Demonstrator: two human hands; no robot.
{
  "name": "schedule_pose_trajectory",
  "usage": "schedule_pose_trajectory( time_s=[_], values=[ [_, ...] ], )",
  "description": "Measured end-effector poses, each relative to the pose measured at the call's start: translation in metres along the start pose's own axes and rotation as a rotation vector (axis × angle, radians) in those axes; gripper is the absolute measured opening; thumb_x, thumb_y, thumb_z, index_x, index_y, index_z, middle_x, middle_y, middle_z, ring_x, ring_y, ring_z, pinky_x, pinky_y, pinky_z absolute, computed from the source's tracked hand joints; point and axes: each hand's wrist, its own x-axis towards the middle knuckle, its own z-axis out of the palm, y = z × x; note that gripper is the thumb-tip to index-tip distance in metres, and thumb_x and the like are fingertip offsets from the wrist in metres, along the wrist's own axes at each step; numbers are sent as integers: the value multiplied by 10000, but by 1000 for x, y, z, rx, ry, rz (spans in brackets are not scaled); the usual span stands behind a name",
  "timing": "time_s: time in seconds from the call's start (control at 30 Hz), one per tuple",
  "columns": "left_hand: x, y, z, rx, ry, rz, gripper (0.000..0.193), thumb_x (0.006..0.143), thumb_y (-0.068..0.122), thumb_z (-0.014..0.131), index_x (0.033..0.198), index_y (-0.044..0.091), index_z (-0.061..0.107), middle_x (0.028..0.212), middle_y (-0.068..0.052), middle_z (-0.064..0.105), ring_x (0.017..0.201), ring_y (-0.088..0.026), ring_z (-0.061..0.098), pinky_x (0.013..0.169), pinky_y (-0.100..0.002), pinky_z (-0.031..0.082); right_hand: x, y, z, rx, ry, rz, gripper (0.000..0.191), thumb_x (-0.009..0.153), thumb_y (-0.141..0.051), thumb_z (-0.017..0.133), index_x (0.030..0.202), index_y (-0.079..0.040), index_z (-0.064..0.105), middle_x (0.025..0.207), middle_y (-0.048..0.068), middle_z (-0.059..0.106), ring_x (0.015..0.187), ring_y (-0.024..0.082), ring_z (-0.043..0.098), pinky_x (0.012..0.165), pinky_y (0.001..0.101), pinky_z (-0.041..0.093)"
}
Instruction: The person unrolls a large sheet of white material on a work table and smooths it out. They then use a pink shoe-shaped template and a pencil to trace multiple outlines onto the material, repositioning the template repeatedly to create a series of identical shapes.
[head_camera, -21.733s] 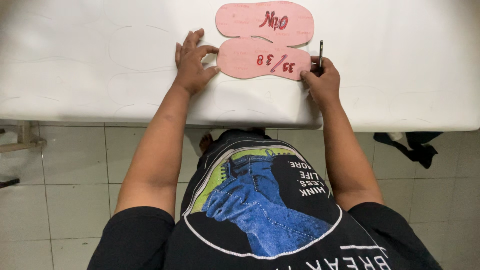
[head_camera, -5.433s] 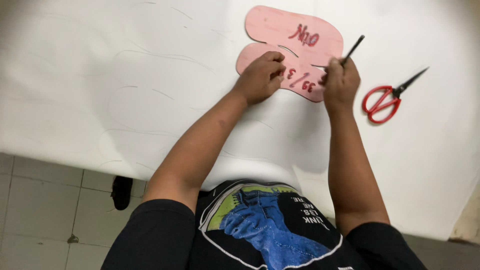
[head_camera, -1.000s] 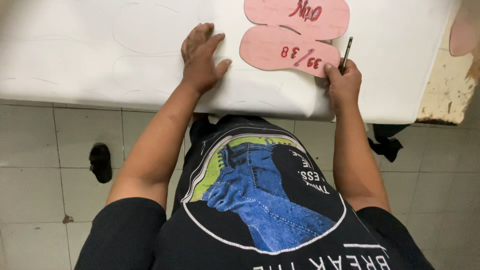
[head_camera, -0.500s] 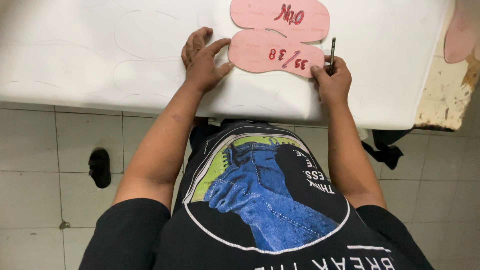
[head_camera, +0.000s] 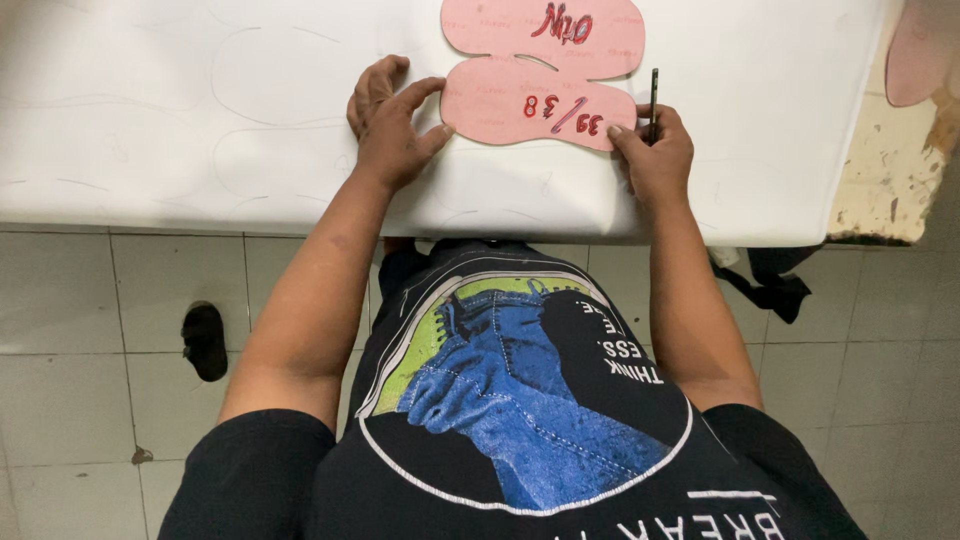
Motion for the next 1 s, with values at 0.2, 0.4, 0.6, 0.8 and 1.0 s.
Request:
schedule_pose_trajectory(
  time_s=[0.2, 0.4, 0.6, 0.8, 1.0],
  values=[
    [-1, 6, 2, -5, -9, -33, 525, 803, 338, 846, 1307, 282, 706, 1519, -72, 343, 1478, -303, 176, 1206, -541, 89, 0, -6, -1, -7, 3, 15, 327, 885, -127, 828, 1133, -22, 642, 744, -23, 628, 581, 56, 557, 490, 235, 436],
    [0, 9, 7, 9, -22, -45, 502, 830, 345, 843, 1310, 292, 707, 1524, -77, 329, 1476, -305, 174, 1211, -551, 78, 7, 6, -6, -46, -1, -49, 332, 892, -142, 833, 1143, -30, 646, 759, -26, 640, 597, 50, 575, 521, 224, 469],
    [1, 8, 12, -9, 10, -15, 473, 832, 319, 834, 1290, 286, 724, 1523, -77, 361, 1478, -301, 216, 1216, -535, 116, 11, 9, -10, -87, 2, -43, 313, 885, -152, 837, 1099, -32, 642, 751, -16, 641, 584, 56, 569, 501, 236, 464],
    [2, 2, 20, 29, 21, -10, 482, 830, 319, 835, 1296, 280, 719, 1512, -74, 379, 1473, -292, 234, 1210, -538, 124, 10, 8, -12, -121, 7, -22, 300, 886, -172, 835, 1074, -39, 643, 755, -20, 644, 594, 56, 576, 518, 239, 482],
    [5, -1, 22, 33, 53, -15, 650, 809, 348, 857, 1351, 148, 559, 1519, -74, 386, 1480, -302, 243, 1217, -528, 156, 12, 8, -11, -164, 17, -35, 308, 881, -188, 839, 1073, -46, 645, 746, -19, 649, 598, 60, 585, 534, 239, 486]
  ],
)
